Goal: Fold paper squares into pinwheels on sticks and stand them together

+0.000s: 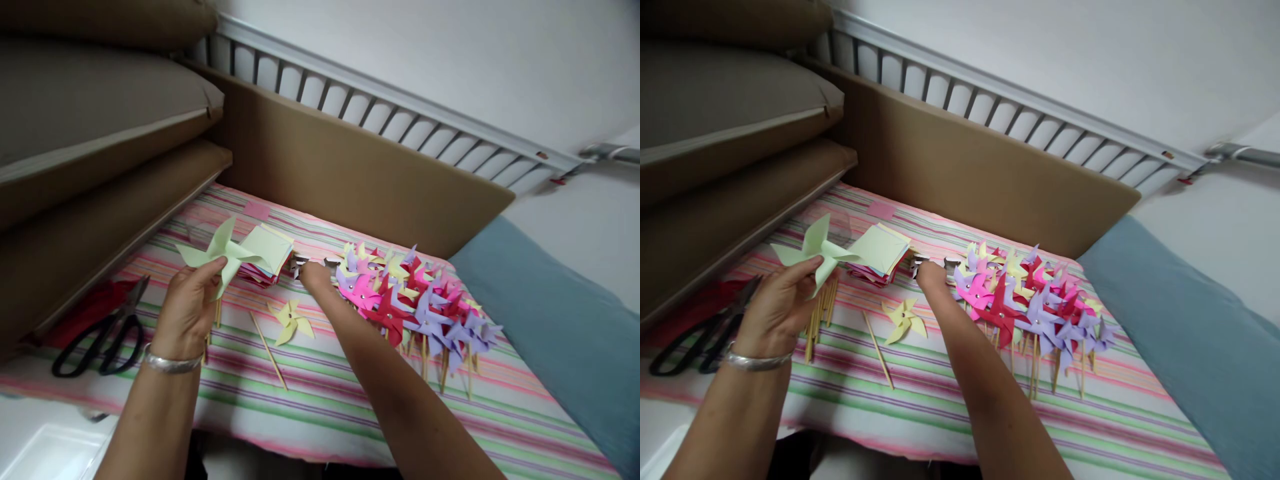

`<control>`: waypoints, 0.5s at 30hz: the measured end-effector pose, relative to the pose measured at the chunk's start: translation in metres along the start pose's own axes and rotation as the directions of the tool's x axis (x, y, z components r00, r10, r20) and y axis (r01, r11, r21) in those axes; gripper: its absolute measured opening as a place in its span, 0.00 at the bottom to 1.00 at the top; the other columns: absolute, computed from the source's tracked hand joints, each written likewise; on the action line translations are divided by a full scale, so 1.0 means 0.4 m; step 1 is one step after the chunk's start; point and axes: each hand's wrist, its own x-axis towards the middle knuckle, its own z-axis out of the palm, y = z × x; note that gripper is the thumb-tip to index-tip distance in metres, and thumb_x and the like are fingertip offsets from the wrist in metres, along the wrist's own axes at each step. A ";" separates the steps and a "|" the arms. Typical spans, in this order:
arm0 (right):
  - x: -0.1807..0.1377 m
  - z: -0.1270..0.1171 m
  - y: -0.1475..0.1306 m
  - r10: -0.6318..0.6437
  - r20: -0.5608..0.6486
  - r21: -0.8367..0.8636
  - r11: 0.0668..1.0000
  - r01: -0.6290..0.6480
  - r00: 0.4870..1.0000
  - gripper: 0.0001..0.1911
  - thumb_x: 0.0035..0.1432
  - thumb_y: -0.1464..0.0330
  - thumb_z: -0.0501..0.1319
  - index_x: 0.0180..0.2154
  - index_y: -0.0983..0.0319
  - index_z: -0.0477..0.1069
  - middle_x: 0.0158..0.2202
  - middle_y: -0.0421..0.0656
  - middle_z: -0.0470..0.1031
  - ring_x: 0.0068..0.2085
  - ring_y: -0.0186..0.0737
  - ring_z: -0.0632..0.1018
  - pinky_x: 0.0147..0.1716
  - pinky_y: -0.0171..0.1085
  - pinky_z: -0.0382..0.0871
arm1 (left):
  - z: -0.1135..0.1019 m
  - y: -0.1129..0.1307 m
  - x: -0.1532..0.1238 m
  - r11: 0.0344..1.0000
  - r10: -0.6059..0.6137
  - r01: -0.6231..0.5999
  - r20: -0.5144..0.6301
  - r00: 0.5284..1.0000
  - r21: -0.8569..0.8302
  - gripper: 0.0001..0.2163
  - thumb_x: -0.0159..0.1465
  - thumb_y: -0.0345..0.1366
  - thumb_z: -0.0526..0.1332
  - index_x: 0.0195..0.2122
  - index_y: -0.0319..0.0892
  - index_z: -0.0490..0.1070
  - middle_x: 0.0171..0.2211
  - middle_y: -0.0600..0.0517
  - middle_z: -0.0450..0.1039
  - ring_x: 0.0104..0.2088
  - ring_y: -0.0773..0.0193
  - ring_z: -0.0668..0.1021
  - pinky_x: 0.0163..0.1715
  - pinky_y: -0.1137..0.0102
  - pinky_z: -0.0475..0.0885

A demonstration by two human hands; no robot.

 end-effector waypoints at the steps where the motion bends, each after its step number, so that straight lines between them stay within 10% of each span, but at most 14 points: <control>1: 0.009 0.003 -0.008 0.011 0.016 -0.010 1.000 -0.011 1.000 0.13 0.60 0.64 0.58 0.42 0.65 0.69 0.43 0.45 0.73 0.43 0.40 0.75 0.42 0.45 0.70 | -0.001 -0.001 0.001 1.000 -0.002 0.002 0.010 1.000 0.013 0.11 0.44 0.23 0.66 0.13 0.39 0.65 0.16 0.55 0.70 0.23 0.66 0.76 0.27 0.72 0.74; 15: 0.012 0.002 -0.038 0.050 0.004 0.004 0.999 -0.050 0.999 0.14 0.60 0.64 0.57 0.46 0.64 0.67 0.46 0.46 0.71 0.43 0.40 0.74 0.42 0.45 0.70 | -0.012 -0.023 0.016 0.996 0.023 -0.028 0.071 0.997 0.082 0.07 0.40 0.28 0.70 0.18 0.38 0.71 0.22 0.53 0.75 0.27 0.64 0.77 0.32 0.71 0.73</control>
